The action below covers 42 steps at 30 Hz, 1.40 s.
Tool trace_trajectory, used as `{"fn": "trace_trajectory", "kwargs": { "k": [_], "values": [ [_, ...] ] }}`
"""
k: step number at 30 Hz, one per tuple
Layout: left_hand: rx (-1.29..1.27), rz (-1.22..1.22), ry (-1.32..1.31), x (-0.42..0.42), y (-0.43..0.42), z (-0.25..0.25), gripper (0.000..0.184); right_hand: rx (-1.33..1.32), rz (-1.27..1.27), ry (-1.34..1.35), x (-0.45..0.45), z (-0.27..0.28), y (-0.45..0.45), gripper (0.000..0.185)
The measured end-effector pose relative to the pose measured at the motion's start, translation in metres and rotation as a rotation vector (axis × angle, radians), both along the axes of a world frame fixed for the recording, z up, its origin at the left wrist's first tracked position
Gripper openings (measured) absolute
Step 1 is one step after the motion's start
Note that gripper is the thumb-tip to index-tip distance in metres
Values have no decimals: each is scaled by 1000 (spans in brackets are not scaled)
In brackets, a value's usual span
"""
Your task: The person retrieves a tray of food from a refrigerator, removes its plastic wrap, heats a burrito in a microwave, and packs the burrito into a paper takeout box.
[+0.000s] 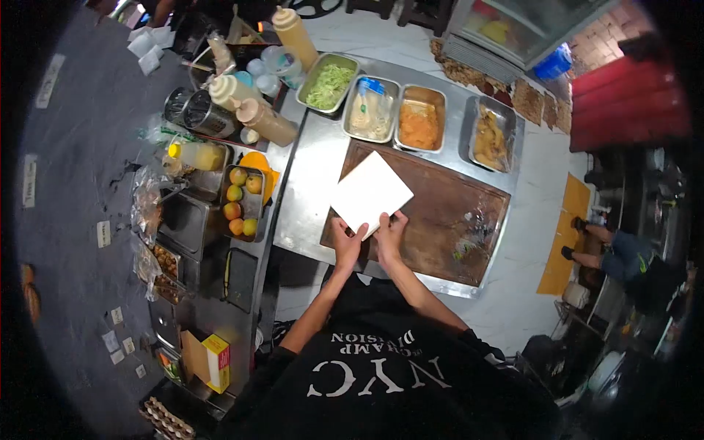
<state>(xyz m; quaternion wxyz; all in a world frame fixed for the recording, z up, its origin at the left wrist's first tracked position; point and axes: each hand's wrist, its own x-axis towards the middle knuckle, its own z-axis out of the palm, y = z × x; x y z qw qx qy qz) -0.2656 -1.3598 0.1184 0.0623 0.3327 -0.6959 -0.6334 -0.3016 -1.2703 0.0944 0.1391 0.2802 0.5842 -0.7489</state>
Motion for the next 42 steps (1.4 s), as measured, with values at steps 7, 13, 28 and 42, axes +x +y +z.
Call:
{"fn": "trace_trajectory", "kwargs": {
  "k": [7,13,28,42],
  "values": [
    [-14,128,47,6,15,-6,59,-155,52,-66,0,8,-3,38],
    [-4,149,5,5,11,-11,58,-98,171,-174,-2,4,6,34],
    [516,143,21,6,-12,16,42,28,318,236,-39,5,33,25],
    [698,-179,-140,-31,-50,32,65,-162,904,229,-104,43,94,14]
  ]
}}
